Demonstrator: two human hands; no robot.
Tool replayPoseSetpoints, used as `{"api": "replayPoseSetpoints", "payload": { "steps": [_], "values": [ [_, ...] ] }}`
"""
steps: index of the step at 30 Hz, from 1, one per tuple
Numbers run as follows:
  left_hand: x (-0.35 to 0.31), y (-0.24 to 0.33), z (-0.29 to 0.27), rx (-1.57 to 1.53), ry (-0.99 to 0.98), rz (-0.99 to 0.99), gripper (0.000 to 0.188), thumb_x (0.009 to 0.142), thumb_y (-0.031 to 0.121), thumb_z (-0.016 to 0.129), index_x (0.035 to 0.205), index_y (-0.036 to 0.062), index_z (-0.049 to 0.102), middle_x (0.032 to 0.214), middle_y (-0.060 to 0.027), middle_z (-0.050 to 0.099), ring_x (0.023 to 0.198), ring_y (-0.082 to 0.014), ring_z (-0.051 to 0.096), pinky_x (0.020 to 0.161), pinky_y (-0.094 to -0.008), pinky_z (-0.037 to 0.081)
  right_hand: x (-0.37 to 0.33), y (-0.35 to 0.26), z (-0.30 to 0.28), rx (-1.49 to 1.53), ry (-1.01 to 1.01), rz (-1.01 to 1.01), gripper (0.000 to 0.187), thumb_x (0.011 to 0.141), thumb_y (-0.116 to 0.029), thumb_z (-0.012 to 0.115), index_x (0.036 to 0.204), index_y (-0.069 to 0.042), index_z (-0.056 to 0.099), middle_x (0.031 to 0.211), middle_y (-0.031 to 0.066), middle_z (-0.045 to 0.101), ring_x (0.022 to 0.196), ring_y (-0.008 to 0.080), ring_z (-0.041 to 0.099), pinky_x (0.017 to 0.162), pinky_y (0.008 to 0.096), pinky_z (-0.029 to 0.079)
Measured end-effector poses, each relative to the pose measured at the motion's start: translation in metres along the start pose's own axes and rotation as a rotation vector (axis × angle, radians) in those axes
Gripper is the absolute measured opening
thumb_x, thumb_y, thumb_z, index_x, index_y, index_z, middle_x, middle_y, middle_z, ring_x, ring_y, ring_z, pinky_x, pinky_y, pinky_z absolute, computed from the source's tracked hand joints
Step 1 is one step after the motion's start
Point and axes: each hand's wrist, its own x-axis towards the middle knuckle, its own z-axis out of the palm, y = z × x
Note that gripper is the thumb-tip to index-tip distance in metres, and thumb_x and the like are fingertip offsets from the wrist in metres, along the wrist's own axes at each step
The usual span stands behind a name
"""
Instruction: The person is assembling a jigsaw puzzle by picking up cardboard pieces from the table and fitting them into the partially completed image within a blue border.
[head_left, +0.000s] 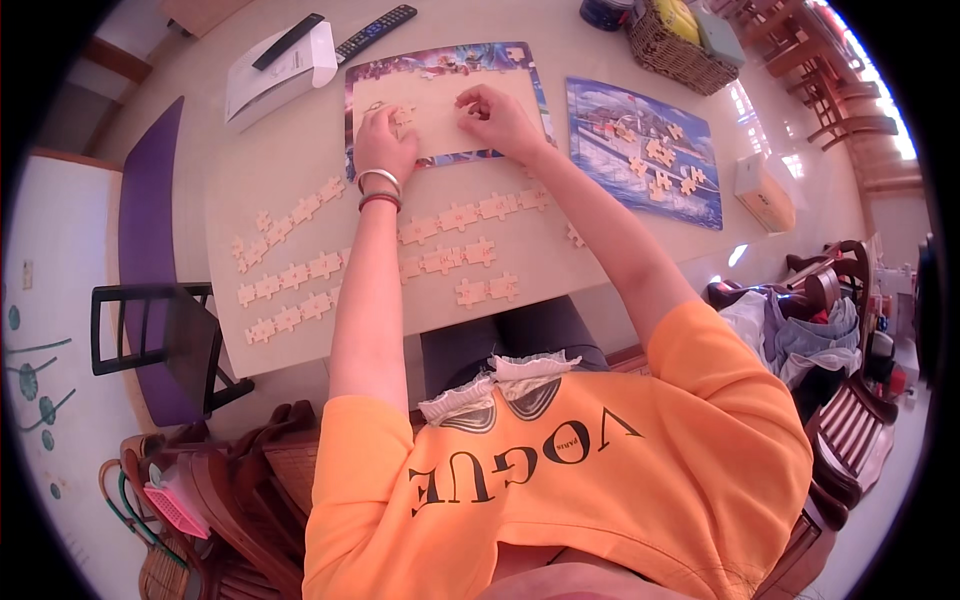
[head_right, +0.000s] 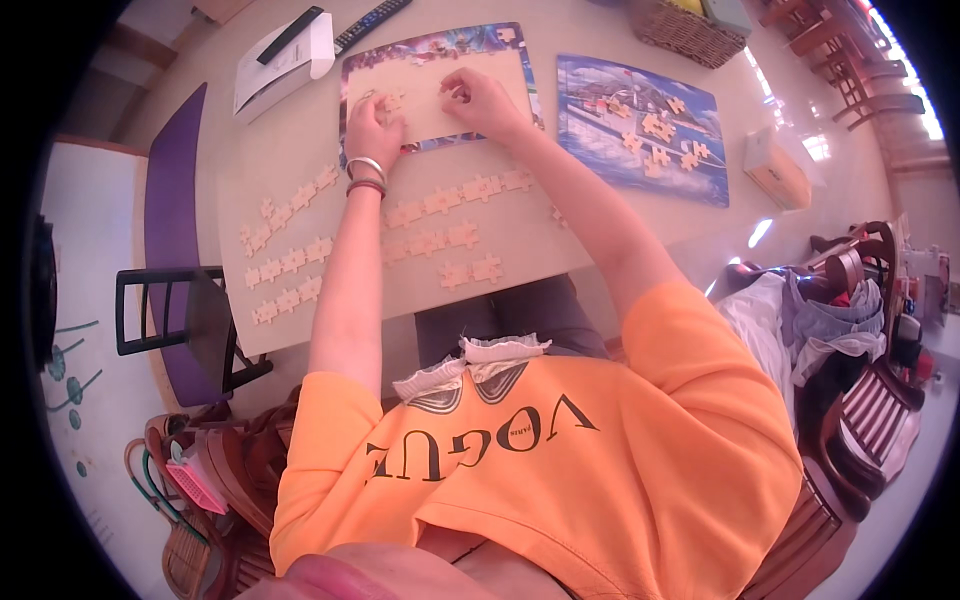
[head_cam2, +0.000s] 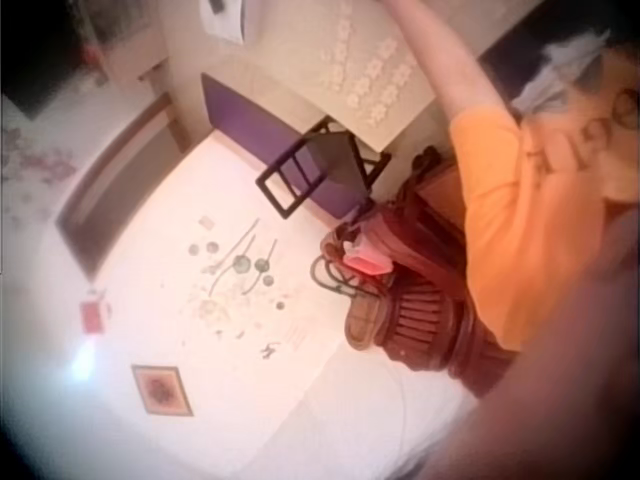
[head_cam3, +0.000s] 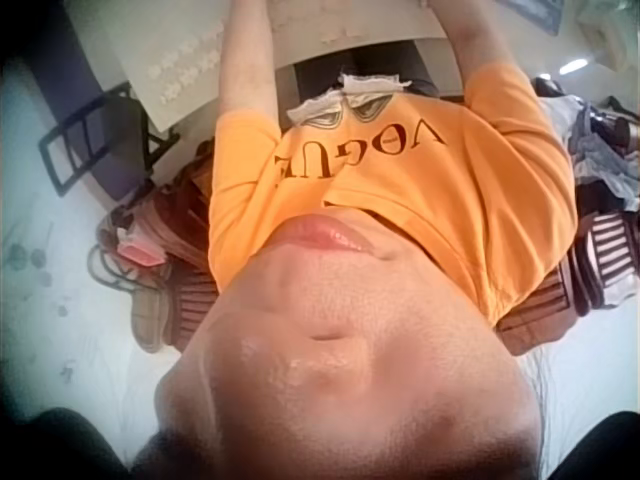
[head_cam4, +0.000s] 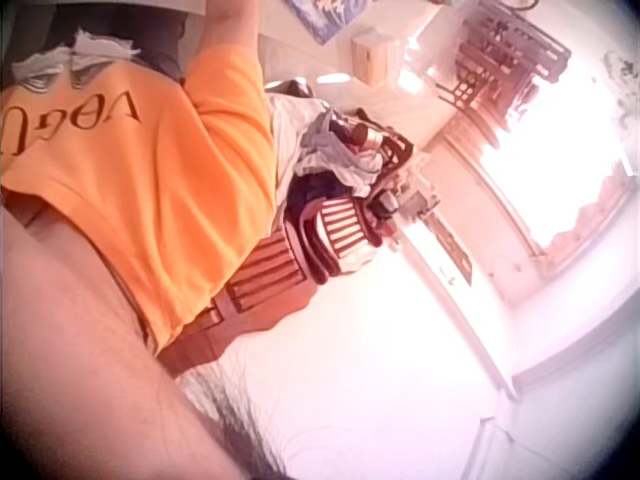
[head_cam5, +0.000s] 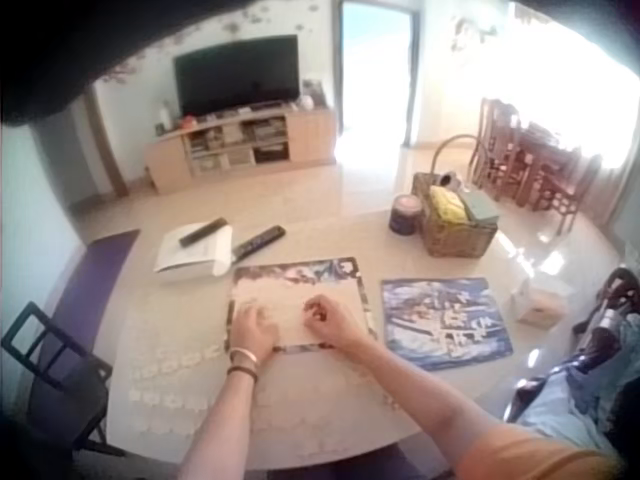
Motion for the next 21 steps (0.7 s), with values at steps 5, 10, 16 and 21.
{"api": "replayPoseSetpoints", "payload": {
  "steps": [5,10,16,21],
  "values": [
    [-0.003,0.000,0.000,-0.046,-0.019,-0.061,0.035,0.071,0.010,0.058,0.106,0.0058,0.055,0.102,-0.0071,0.060,0.093,-0.0228,0.056,0.083,-0.0336,0.045,-0.003,-0.004,0.001,-0.076,0.077,0.022,0.022,0.075,-0.008,0.064,0.095,0.000,0.061,0.080,0.0058,0.062,0.070,0.0108,0.056,0.065,0.0250,0.047],
    [-0.007,0.000,-0.001,-0.092,-0.024,-0.139,0.032,0.073,0.008,0.054,0.105,0.0066,0.056,0.098,-0.0036,0.063,0.086,-0.0201,0.058,0.080,-0.0327,0.046,-0.002,-0.006,0.004,0.031,0.095,0.182,0.019,0.074,-0.009,0.064,0.091,-0.001,0.061,0.080,0.0081,0.062,0.068,0.0147,0.059,0.062,0.0279,0.048],
    [-0.001,0.000,0.001,-0.322,0.080,-0.146,0.031,0.078,-0.003,0.040,0.105,0.0019,0.055,0.096,-0.0085,0.064,0.083,-0.0170,0.061,0.077,-0.0282,0.049,0.004,0.005,0.002,-0.035,0.178,-0.010,0.019,0.074,-0.009,0.064,0.091,-0.002,0.059,0.081,0.0091,0.061,0.066,0.0147,0.058,0.058,0.0273,0.048],
    [-0.001,-0.014,-0.006,-0.775,0.227,-0.267,0.026,0.081,-0.006,0.037,0.103,-0.0054,0.051,0.093,-0.0116,0.061,0.086,-0.0164,0.059,0.079,-0.0278,0.048,0.000,0.004,0.001,-0.026,0.135,0.052,0.021,0.072,-0.010,0.065,0.090,-0.003,0.059,0.082,0.0075,0.058,0.073,0.0162,0.057,0.065,0.0290,0.047]
  ]
}}
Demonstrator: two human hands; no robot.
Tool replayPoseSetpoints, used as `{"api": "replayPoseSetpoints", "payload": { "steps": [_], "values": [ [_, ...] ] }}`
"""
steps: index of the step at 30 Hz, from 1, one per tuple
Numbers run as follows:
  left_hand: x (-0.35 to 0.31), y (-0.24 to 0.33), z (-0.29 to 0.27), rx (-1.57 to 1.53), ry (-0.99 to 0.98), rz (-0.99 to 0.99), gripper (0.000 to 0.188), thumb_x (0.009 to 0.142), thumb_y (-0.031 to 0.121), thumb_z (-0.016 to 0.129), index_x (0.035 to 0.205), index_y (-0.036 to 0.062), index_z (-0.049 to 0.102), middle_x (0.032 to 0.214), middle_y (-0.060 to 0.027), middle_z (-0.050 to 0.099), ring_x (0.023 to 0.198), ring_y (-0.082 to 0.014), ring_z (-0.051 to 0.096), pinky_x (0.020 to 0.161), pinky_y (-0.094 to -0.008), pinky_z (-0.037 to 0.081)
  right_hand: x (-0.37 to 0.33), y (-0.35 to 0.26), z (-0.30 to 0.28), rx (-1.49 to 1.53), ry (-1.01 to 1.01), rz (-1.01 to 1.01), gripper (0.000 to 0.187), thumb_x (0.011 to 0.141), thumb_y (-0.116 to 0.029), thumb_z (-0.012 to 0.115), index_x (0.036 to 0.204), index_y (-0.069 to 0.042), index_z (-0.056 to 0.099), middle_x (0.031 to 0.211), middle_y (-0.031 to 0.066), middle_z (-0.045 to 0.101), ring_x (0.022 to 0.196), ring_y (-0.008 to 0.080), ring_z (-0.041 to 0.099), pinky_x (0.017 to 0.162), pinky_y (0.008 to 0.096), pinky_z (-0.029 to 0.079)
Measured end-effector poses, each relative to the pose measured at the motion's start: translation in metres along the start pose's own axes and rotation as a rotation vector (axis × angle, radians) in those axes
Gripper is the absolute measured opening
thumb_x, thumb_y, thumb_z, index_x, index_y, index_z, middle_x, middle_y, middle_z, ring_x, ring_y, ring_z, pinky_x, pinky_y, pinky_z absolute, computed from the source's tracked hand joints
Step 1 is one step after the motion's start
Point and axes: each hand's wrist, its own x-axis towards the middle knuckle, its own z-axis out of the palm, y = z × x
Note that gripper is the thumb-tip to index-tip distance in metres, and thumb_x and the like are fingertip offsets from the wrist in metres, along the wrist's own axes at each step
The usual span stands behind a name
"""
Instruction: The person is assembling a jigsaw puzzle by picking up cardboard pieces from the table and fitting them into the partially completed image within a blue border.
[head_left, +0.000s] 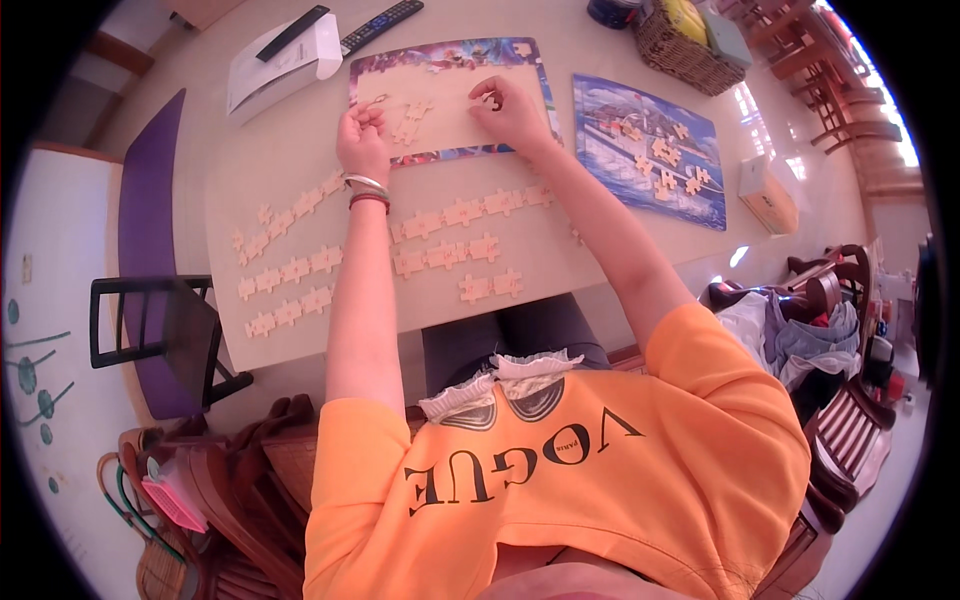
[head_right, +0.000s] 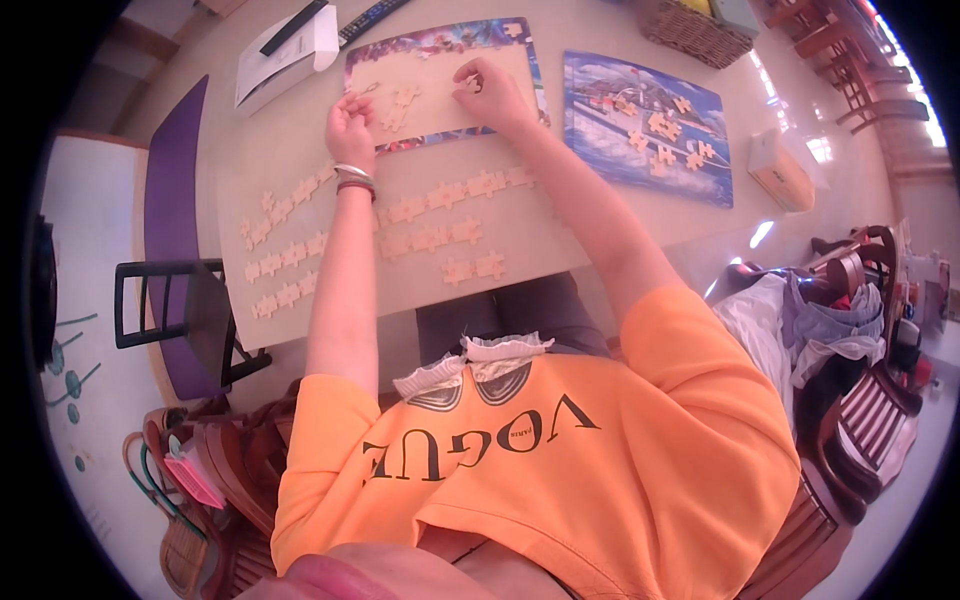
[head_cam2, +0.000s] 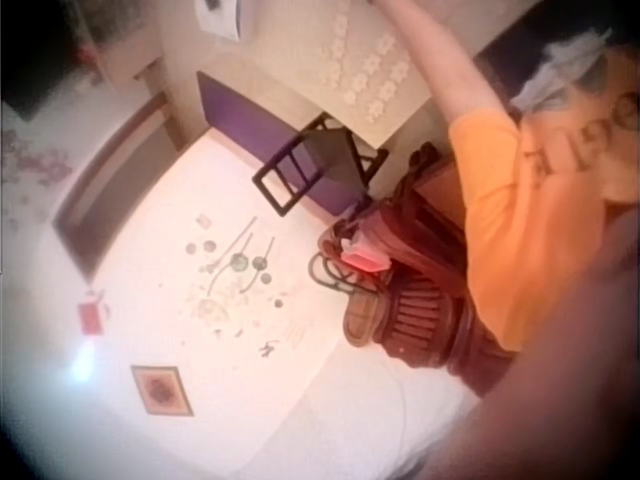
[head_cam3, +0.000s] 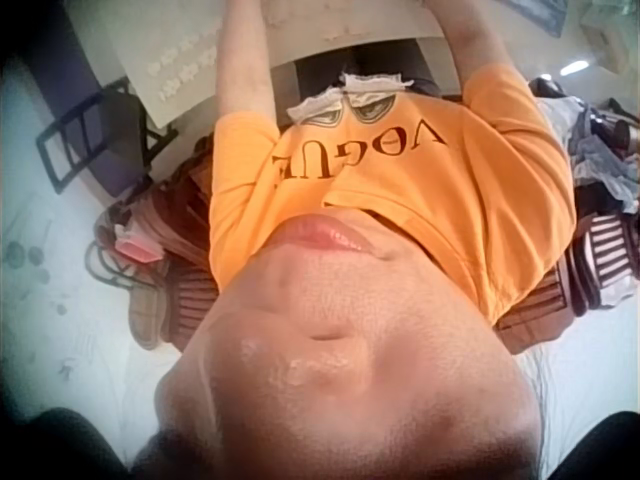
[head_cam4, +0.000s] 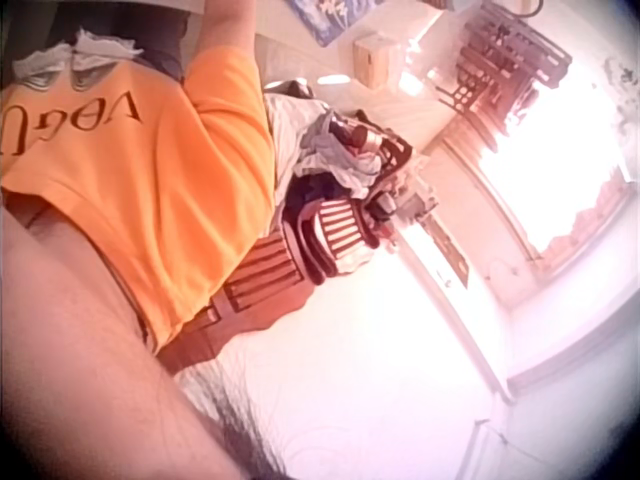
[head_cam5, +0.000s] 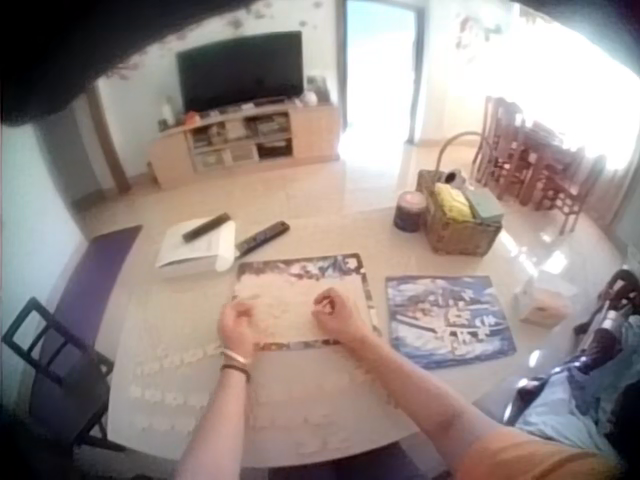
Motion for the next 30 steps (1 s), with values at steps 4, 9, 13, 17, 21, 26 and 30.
{"api": "replayPoseSetpoints", "payload": {
  "steps": [4,9,13,17,21,26,30],
  "values": [
    [0.001,0.000,-0.003,-0.086,-0.019,-0.070,0.023,0.083,-0.006,0.039,0.102,-0.0063,0.051,0.094,-0.0122,0.061,0.085,-0.0160,0.059,0.077,-0.0264,0.048,-0.001,0.001,-0.003,-0.005,-0.012,-0.047,0.019,0.071,-0.007,0.062,0.090,-0.004,0.059,0.082,0.0070,0.058,0.072,0.0154,0.055,0.067,0.0284,0.046],
    [0.003,-0.005,-0.005,0.217,-0.109,0.028,0.018,0.082,0.001,0.052,0.100,-0.0023,0.056,0.093,-0.0082,0.062,0.083,-0.0127,0.059,0.073,-0.0250,0.049,0.002,0.001,-0.002,-0.002,-0.011,-0.087,0.020,0.070,-0.004,0.058,0.089,-0.004,0.060,0.080,0.0058,0.058,0.072,0.0144,0.053,0.067,0.0275,0.045],
    [-0.003,0.002,0.008,0.388,-0.173,0.068,0.017,0.078,0.012,0.059,0.092,0.0032,0.061,0.092,-0.0088,0.063,0.080,-0.0173,0.061,0.074,-0.0294,0.049,0.014,0.007,0.000,-0.001,0.021,0.029,0.017,0.073,-0.005,0.059,0.089,-0.002,0.060,0.082,0.0016,0.057,0.073,0.0087,0.052,0.066,0.0223,0.042],
    [-0.007,0.005,0.006,0.687,-0.236,0.339,0.021,0.072,0.017,0.061,0.089,0.0056,0.063,0.094,-0.0099,0.062,0.090,-0.0273,0.056,0.083,-0.0356,0.045,0.034,-0.003,0.008,-0.068,-0.007,0.017,0.018,0.070,-0.011,0.065,0.084,-0.002,0.062,0.079,0.0084,0.062,0.073,0.0155,0.058,0.066,0.0286,0.046],
    [-0.006,0.004,0.009,0.723,-0.252,0.412,0.016,0.072,0.015,0.061,0.085,0.0072,0.063,0.092,-0.0076,0.062,0.091,-0.0283,0.054,0.082,-0.0369,0.044,0.072,-0.004,0.016,-0.061,-0.089,-0.019,0.020,0.073,-0.014,0.065,0.088,-0.001,0.062,0.077,0.0098,0.064,0.073,0.0164,0.060,0.067,0.0291,0.048],
    [-0.006,-0.001,0.010,0.691,-0.232,0.436,0.012,0.071,0.012,0.060,0.082,0.0070,0.062,0.090,-0.0084,0.061,0.089,-0.0293,0.054,0.080,-0.0379,0.044,0.121,-0.014,0.028,-0.129,-0.271,-0.103,0.017,0.081,-0.009,0.055,0.094,0.000,0.059,0.072,0.0070,0.061,0.067,0.0141,0.059,0.062,0.0273,0.048],
    [-0.006,-0.003,0.013,0.669,-0.217,0.441,0.011,0.071,0.010,0.060,0.081,0.0069,0.062,0.089,-0.0086,0.061,0.088,-0.0300,0.053,0.080,-0.0384,0.044,0.139,-0.024,0.027,-0.366,-0.414,-0.121,0.014,0.086,-0.006,0.048,0.099,-0.002,0.053,0.065,0.0054,0.056,0.055,0.0120,0.054,0.044,0.0267,0.044]
  ]
}}
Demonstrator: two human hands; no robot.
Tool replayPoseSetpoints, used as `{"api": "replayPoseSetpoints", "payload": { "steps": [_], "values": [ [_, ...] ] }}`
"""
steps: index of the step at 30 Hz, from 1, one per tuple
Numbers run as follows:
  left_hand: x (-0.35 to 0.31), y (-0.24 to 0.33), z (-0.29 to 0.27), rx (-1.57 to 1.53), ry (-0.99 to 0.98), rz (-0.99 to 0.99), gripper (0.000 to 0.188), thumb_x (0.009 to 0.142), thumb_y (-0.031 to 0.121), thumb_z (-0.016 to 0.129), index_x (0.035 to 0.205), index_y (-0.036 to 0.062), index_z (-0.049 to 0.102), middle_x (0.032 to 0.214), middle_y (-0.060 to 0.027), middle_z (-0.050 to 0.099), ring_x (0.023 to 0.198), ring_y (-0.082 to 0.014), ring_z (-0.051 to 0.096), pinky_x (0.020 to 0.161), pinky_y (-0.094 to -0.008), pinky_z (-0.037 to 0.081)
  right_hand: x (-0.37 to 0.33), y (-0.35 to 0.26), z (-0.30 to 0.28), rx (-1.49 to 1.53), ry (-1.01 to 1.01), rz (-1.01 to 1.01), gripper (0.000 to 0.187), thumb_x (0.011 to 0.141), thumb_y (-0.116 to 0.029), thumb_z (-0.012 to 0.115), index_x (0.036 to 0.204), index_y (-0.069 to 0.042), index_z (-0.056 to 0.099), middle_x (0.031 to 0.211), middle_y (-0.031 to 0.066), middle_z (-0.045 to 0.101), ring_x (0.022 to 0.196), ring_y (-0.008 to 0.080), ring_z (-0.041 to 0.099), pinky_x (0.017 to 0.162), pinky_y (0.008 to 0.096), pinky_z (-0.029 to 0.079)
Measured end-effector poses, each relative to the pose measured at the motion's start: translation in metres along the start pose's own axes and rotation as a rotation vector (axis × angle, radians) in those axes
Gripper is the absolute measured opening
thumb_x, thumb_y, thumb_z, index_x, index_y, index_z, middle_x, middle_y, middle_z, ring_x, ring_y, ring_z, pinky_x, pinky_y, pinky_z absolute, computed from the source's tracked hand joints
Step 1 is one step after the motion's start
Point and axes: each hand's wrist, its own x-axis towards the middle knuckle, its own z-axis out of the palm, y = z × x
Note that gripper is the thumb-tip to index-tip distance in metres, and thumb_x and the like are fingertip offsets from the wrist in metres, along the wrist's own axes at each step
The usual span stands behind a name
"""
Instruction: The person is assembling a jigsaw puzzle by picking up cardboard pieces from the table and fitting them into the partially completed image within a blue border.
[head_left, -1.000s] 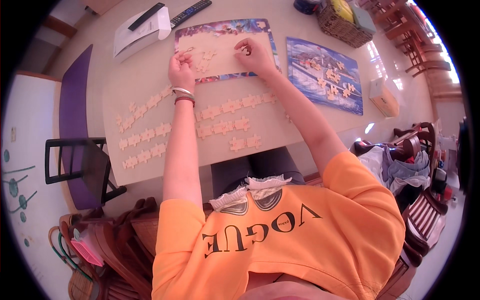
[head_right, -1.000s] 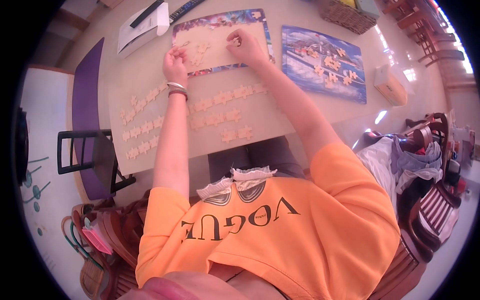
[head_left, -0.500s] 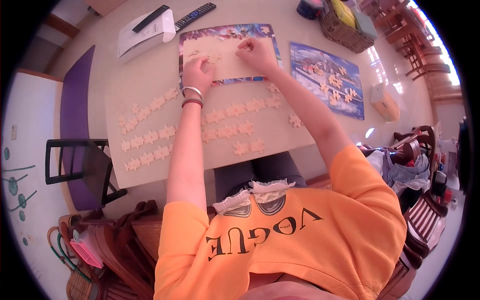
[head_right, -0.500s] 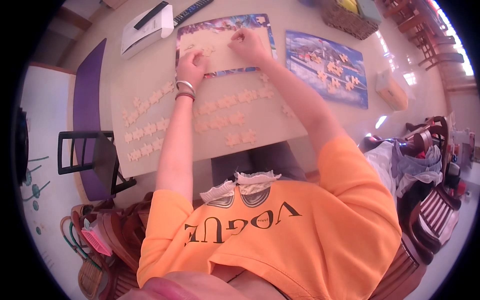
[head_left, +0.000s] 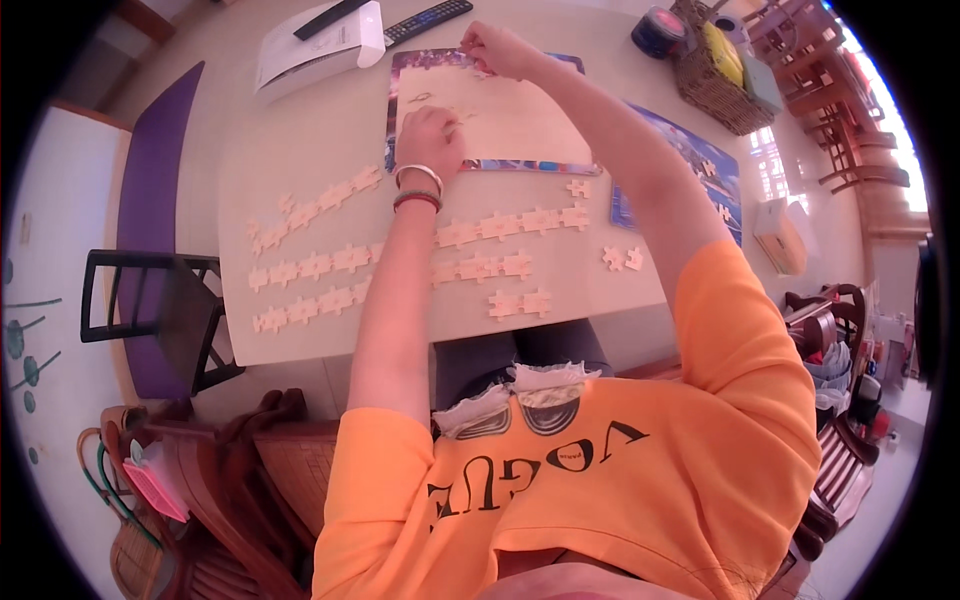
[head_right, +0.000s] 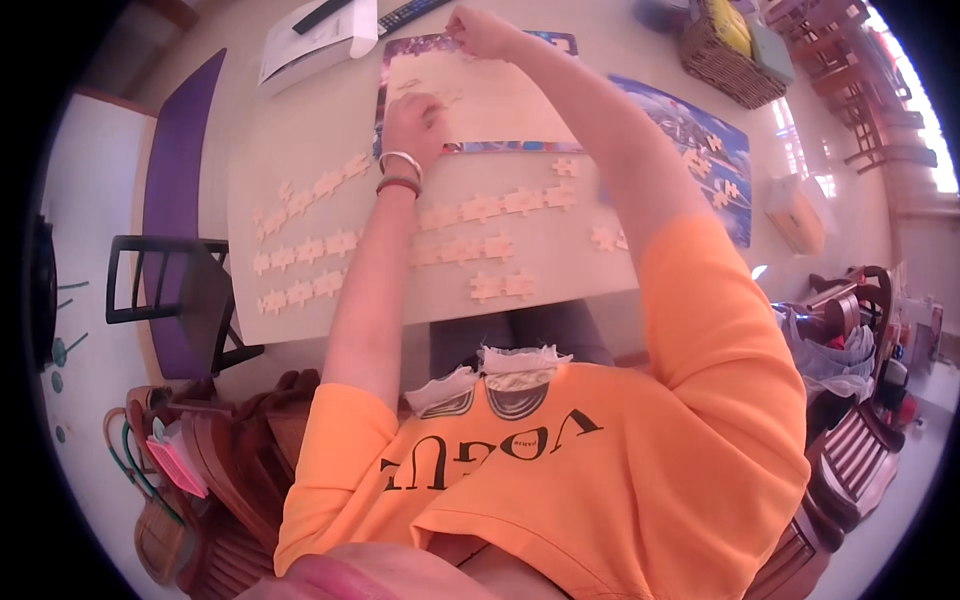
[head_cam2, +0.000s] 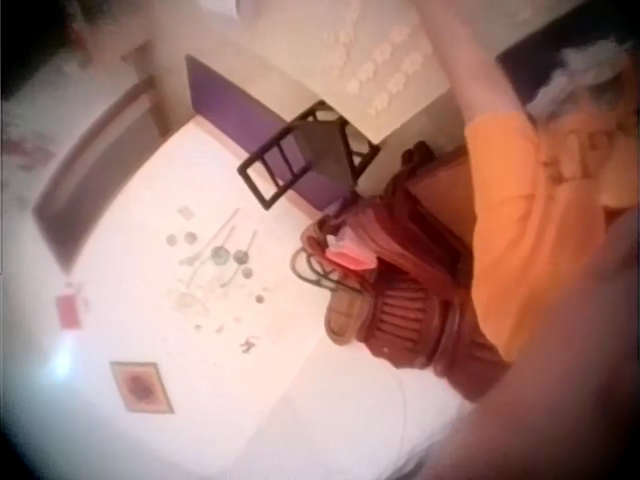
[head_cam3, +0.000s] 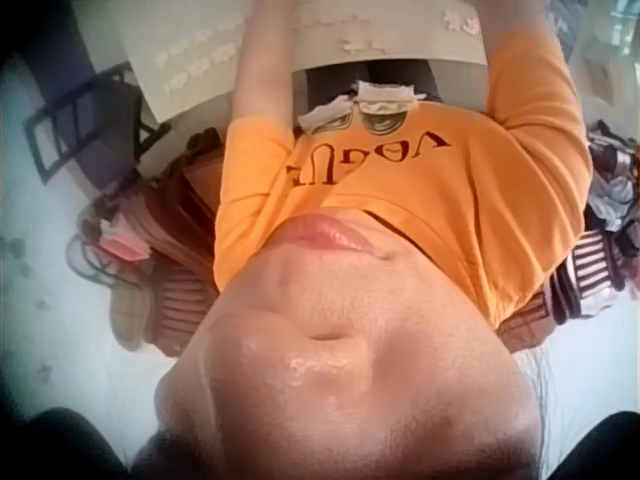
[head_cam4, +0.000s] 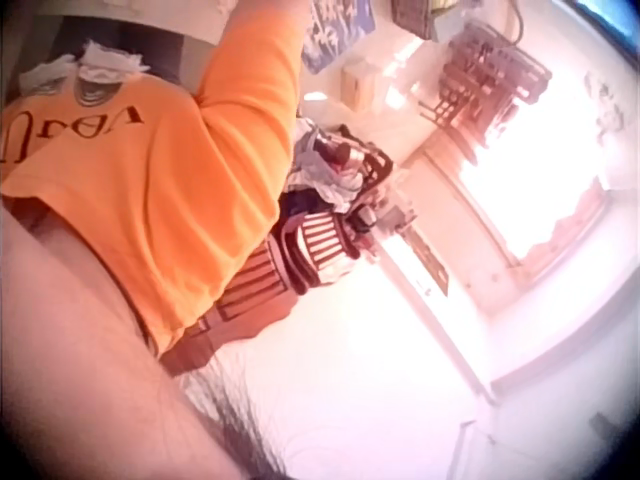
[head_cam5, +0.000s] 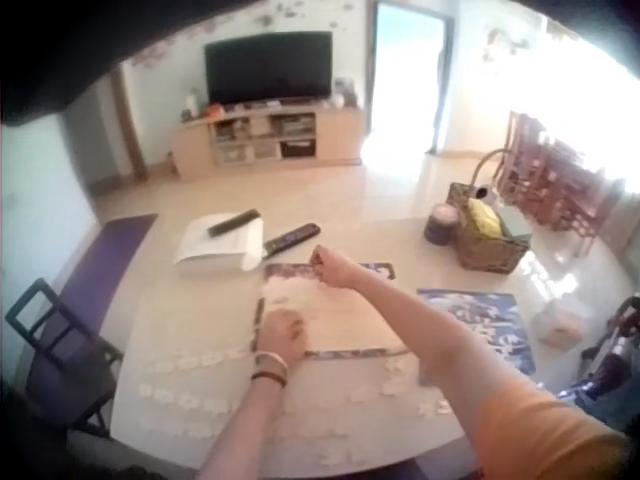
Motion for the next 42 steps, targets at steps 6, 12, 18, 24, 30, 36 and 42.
{"api": "replayPoseSetpoints", "payload": {
  "steps": [6,12,18,24,30,36,42],
  "values": [
    [-0.002,-0.002,-0.004,0.017,-0.005,-0.013,0.011,0.071,0.011,0.060,0.081,0.0069,0.062,0.088,-0.0084,0.060,0.088,-0.0302,0.053,0.079,-0.0387,0.044,0.000,-0.024,-0.004,-0.115,-0.214,0.062,0.010,0.084,-0.006,0.050,0.093,-0.007,0.055,0.058,0.0039,0.052,0.044,0.0119,0.047,0.030,0.0287,0.035],
    [0.001,0.002,-0.002,0.011,-0.008,-0.011,0.012,0.070,0.010,0.061,0.082,0.0071,0.062,0.088,-0.0076,0.060,0.088,-0.0289,0.053,0.080,-0.0382,0.044,0.007,-0.011,-0.003,-0.075,-0.194,-0.023,0.011,0.083,-0.007,0.053,0.092,-0.007,0.059,0.061,0.0032,0.056,0.044,0.0111,0.046,0.035,0.0286,0.038],
    [-0.002,0.001,-0.005,0.029,-0.031,-0.047,0.012,0.070,0.008,0.062,0.083,0.0071,0.062,0.089,-0.0070,0.060,0.089,-0.0279,0.053,0.081,-0.0368,0.045,0.015,-0.005,0.008,-0.110,-0.201,-0.191,0.011,0.081,-0.009,0.055,0.090,-0.007,0.061,0.069,0.0034,0.060,0.051,0.0123,0.050,0.049,0.0300,0.044],
    [0.004,0.008,0.000,0.023,-0.037,-0.028,0.013,0.070,0.009,0.062,0.082,0.0073,0.062,0.089,-0.0069,0.060,0.090,-0.0276,0.053,0.080,-0.0366,0.045,0.033,0.021,0.002,-0.180,-0.213,-0.357,0.012,0.080,-0.007,0.055,0.089,-0.006,0.062,0.076,0.0055,0.064,0.056,0.0140,0.055,0.053,0.0305,0.046],
    [-0.008,-0.004,-0.007,0.055,-0.022,-0.058,0.013,0.070,0.009,0.062,0.083,0.0082,0.062,0.089,-0.0067,0.060,0.088,-0.0279,0.053,0.079,-0.0368,0.045,0.025,-0.018,0.009,-0.132,-0.299,-0.042,0.011,0.079,-0.006,0.055,0.088,-0.004,0.062,0.078,0.0064,0.065,0.059,0.0166,0.059,0.053,0.0315,0.047],
    [0.001,0.002,-0.003,0.041,-0.017,-0.019,0.013,0.070,0.010,0.061,0.083,0.0089,0.062,0.089,-0.0066,0.060,0.087,-0.0282,0.053,0.079,-0.0366,0.045,0.033,-0.005,-0.004,-0.242,-0.204,-0.223,0.007,0.079,-0.007,0.056,0.083,-0.004,0.060,0.080,0.0072,0.064,0.065,0.0202,0.060,0.058,0.0342,0.048],
    [0.004,0.006,0.000,0.047,-0.027,-0.020,0.013,0.070,0.010,0.061,0.083,0.0093,0.062,0.091,-0.0061,0.060,0.088,-0.0277,0.053,0.079,-0.0366,0.045,0.054,0.002,-0.003,-0.563,-0.210,-0.302,0.024,0.082,-0.023,0.058,0.087,0.000,0.061,0.077,0.0163,0.063,0.064,0.0262,0.060,0.063,0.0389,0.047]
  ]
}}
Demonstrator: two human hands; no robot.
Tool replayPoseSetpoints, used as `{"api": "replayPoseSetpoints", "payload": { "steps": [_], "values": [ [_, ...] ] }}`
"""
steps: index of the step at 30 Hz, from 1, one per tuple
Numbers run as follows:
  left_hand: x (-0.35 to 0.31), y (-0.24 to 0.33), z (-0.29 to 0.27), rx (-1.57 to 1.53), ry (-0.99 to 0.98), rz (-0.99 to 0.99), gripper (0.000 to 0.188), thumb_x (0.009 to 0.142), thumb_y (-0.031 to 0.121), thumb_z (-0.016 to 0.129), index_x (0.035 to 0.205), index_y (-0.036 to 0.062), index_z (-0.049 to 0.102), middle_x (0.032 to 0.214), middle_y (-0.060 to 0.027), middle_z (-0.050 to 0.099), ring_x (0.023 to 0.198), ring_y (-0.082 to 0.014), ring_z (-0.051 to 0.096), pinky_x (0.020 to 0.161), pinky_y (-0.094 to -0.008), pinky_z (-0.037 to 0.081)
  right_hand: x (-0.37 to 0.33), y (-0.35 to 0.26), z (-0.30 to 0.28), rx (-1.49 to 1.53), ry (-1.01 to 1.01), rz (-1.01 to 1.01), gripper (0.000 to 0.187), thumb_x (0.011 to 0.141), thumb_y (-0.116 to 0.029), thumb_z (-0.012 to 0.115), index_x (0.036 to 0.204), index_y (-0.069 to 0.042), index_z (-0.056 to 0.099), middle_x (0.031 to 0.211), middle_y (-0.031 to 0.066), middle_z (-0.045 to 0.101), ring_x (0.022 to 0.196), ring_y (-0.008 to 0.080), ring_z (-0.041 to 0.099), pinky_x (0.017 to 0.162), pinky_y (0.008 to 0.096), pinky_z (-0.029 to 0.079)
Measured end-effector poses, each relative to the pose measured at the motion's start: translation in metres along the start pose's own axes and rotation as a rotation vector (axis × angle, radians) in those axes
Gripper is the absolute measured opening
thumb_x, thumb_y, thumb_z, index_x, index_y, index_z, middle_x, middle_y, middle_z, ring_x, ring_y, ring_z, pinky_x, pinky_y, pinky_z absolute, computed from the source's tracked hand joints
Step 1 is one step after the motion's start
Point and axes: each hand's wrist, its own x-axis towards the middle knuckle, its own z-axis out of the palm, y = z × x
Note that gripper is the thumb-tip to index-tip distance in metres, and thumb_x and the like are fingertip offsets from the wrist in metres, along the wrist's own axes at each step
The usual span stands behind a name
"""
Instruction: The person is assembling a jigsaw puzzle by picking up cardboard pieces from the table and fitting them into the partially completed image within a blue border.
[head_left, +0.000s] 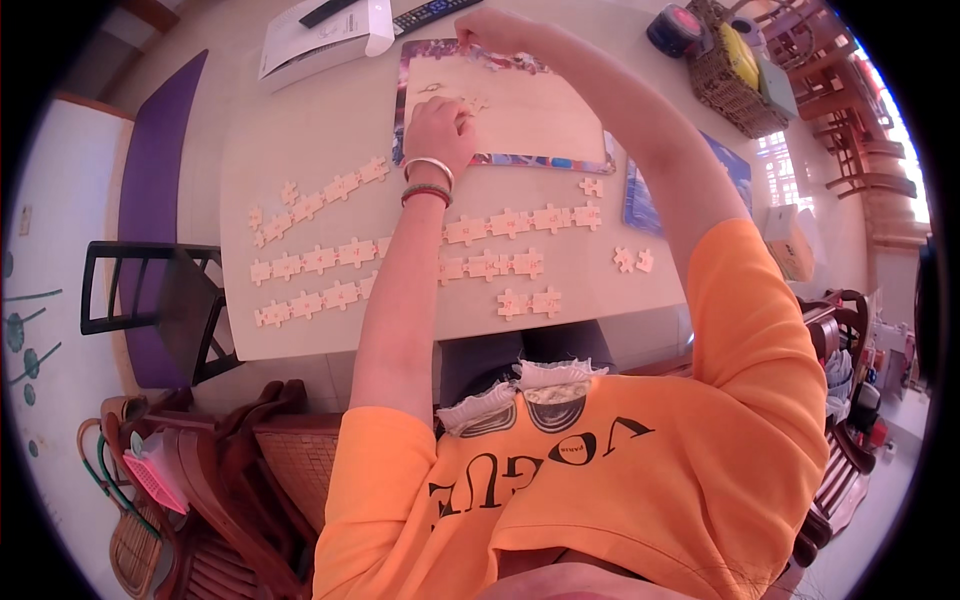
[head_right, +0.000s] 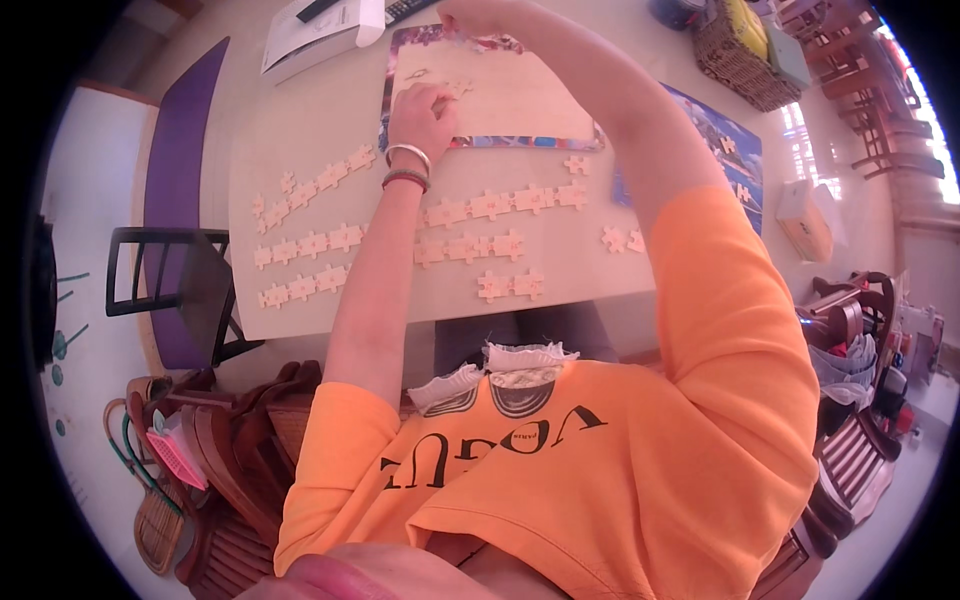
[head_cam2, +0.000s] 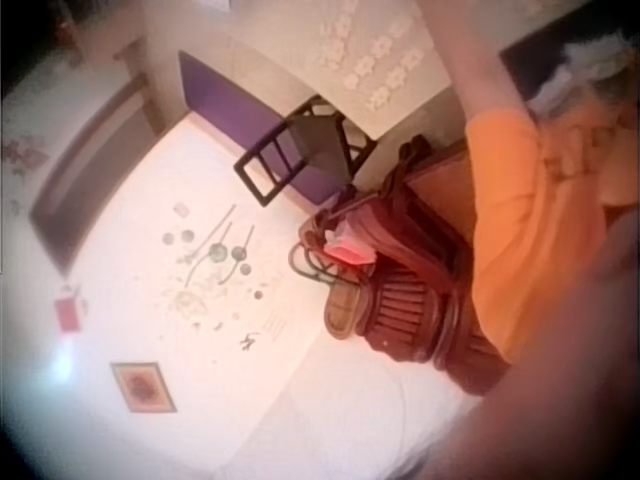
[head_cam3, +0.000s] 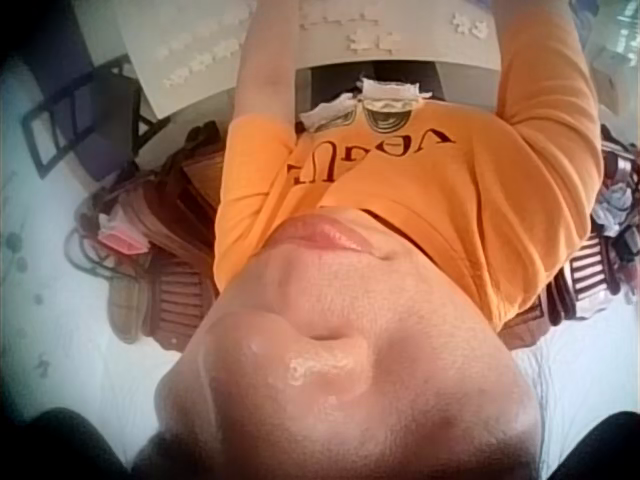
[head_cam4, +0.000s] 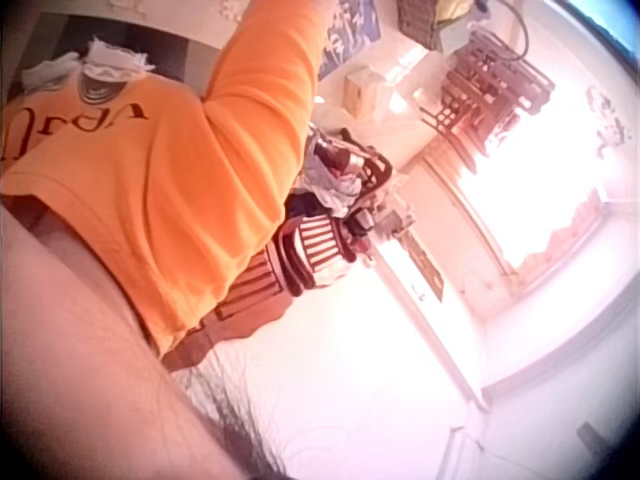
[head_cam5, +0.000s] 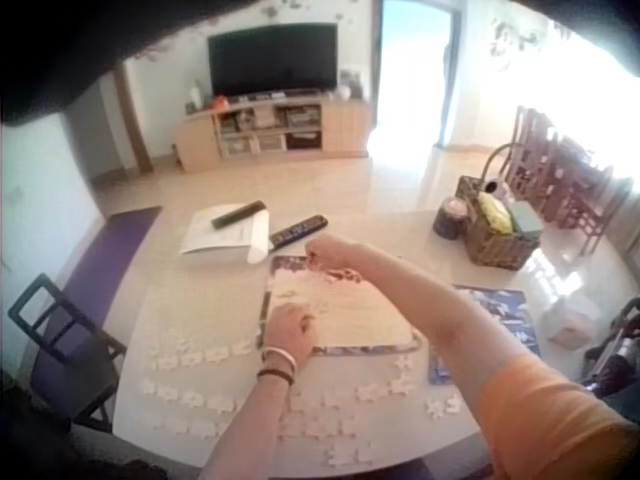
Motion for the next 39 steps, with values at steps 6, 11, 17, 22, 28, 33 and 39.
{"api": "replayPoseSetpoints", "payload": {
  "steps": [6,11,17,22,28,33,39],
  "values": [
    [-0.017,-0.016,-0.013,0.021,-0.012,-0.069,0.013,0.071,0.010,0.061,0.083,0.0089,0.062,0.091,-0.0055,0.060,0.088,-0.0272,0.053,0.079,-0.0364,0.045,-0.006,-0.071,-0.029,0.046,-0.390,0.212,0.018,0.085,-0.013,0.049,0.089,0.001,0.061,0.074,0.0159,0.061,0.061,0.0288,0.059,0.053,0.0402,0.049],
    [-0.004,-0.001,-0.003,-0.011,0.000,-0.029,0.012,0.070,0.010,0.060,0.082,0.0084,0.063,0.090,-0.0063,0.060,0.088,-0.0270,0.053,0.079,-0.0358,0.045,-0.027,-0.066,-0.049,0.070,-0.351,0.230,0.019,0.086,-0.009,0.046,0.094,0.001,0.060,0.077,0.0167,0.061,0.065,0.0277,0.060,0.057,0.0405,0.050],
    [-0.004,-0.002,-0.003,0.006,0.019,-0.010,0.010,0.069,0.009,0.060,0.079,0.0083,0.062,0.087,-0.0067,0.059,0.086,-0.0267,0.053,0.078,-0.0351,0.046,-0.021,-0.061,-0.039,0.061,-0.342,0.236,0.019,0.086,-0.006,0.046,0.097,-0.001,0.060,0.079,0.0154,0.062,0.065,0.0267,0.060,0.057,0.0385,0.050],
    [-0.002,-0.001,-0.002,0.006,0.017,-0.011,0.009,0.069,0.009,0.060,0.078,0.0084,0.061,0.086,-0.0064,0.059,0.085,-0.0265,0.053,0.077,-0.0347,0.046,-0.015,-0.043,-0.023,0.093,-0.295,0.217,0.018,0.085,-0.004,0.047,0.094,-0.002,0.061,0.078,0.0140,0.063,0.062,0.0250,0.060,0.055,0.0373,0.050],
    [-0.006,-0.003,-0.004,0.005,0.039,-0.007,0.009,0.069,0.008,0.060,0.077,0.0082,0.061,0.085,-0.0064,0.059,0.084,-0.0262,0.053,0.077,-0.0347,0.046,-0.012,-0.041,-0.012,0.035,-0.341,0.262,0.017,0.082,-0.012,0.052,0.093,-0.007,0.064,0.073,0.0167,0.063,0.059,0.0241,0.061,0.054,0.0358,0.051],
    [-0.002,-0.002,-0.001,-0.030,-0.014,-0.041,0.012,0.071,0.009,0.061,0.083,0.0091,0.063,0.090,-0.0059,0.060,0.090,-0.0272,0.053,0.079,-0.0364,0.045,-0.035,-0.023,0.002,-0.194,-0.040,-0.103,0.012,0.082,-0.014,0.055,0.092,-0.009,0.060,0.090,0.0066,0.057,0.084,0.0291,0.058,0.071,0.0379,0.046],
    [-0.004,-0.003,-0.005,-0.012,0.035,0.005,0.007,0.069,0.008,0.061,0.077,0.0073,0.062,0.085,-0.0073,0.060,0.084,-0.0270,0.053,0.078,-0.0353,0.046,-0.054,-0.043,0.017,-0.021,0.188,0.067,0.021,0.083,-0.020,0.055,0.101,-0.014,0.062,0.096,0.0062,0.057,0.093,0.0258,0.055,0.079,0.0384,0.046]
  ]
}}
